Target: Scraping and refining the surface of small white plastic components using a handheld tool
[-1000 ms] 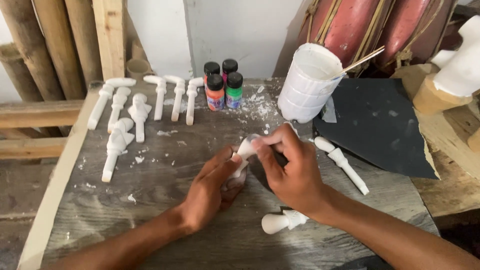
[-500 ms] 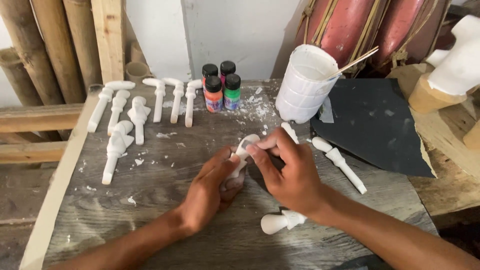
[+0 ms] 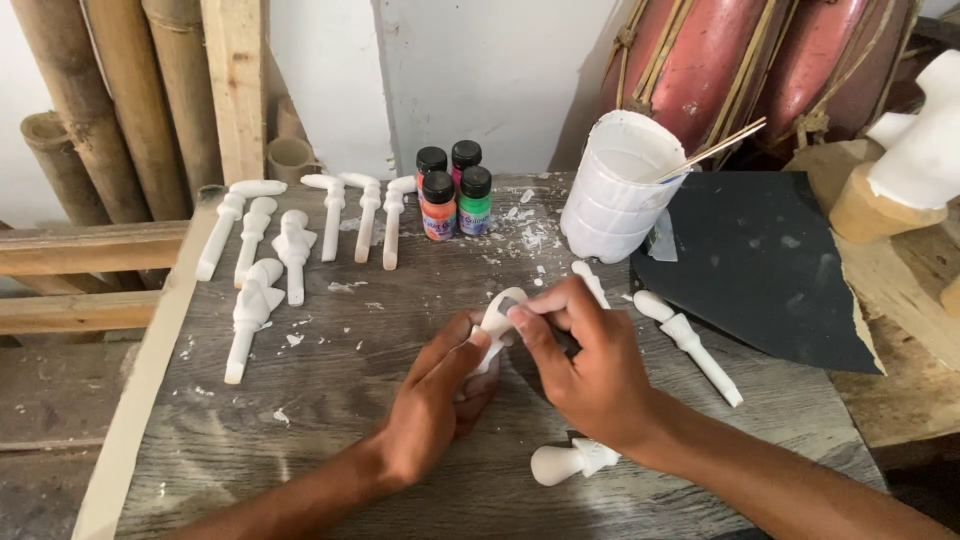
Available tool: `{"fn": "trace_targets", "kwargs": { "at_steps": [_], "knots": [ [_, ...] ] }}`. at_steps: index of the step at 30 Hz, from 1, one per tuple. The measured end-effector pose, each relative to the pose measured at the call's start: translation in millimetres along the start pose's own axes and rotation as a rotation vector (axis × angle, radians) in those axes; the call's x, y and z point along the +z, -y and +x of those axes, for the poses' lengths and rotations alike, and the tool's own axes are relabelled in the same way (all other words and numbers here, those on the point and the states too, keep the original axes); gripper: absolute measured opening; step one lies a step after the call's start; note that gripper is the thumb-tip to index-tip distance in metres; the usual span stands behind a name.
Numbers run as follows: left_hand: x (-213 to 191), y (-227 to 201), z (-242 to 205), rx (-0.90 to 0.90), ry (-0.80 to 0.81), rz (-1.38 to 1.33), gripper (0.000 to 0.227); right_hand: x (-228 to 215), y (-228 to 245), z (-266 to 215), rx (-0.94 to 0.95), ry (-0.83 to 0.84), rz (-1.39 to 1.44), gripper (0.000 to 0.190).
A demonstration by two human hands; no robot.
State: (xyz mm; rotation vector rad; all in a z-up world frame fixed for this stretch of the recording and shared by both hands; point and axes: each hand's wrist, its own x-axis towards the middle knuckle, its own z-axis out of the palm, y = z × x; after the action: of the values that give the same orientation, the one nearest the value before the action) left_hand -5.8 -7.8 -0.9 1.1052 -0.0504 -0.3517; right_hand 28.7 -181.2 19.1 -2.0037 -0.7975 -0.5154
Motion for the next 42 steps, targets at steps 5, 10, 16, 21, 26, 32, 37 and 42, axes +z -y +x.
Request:
{"fn": "trace_targets", "kwargs": {
  "at_steps": [5, 10, 16, 21, 26, 32, 37, 42],
  "knots": [
    [1, 1, -4, -0.022, -0.037, 0.037, 0.016, -7, 7, 5, -0.009, 0.006, 0.016, 0.021],
    [19, -25, -5, -0.321, -0.315, -0.05, 0.041, -7, -2, 5, 0.111, -0.039, -0.008, 0.023],
    [-17, 46, -18, 0.792, -0.118, 0.804, 0.063, -10, -1, 11, 0.049, 0.015, 0.048, 0.022],
    [23, -28, 0, -0.434, -0.53, -0.121, 0.065, -11, -7, 11, 0.145, -0.011, 0.002, 0.02],
    [9, -20, -4, -0.167, -0.2, 0.23, 0.03, -13, 0, 16, 0.151, 0.021, 0.003, 0.024],
    [6, -13, -5, -0.181, -0.138, 0.107, 0.019, -14, -11, 17, 0.179, 0.061, 0.2, 0.019],
    [0, 1, 2, -0.056, -0.131, 0.032, 0.013, -8, -6, 13, 0.189, 0.075, 0.215, 0.019],
    [6, -11, 2, -0.075, -0.126, 0.059, 0.02, -12, -6, 20, 0.025, 0.05, 0.1, 0.021]
  ]
}}
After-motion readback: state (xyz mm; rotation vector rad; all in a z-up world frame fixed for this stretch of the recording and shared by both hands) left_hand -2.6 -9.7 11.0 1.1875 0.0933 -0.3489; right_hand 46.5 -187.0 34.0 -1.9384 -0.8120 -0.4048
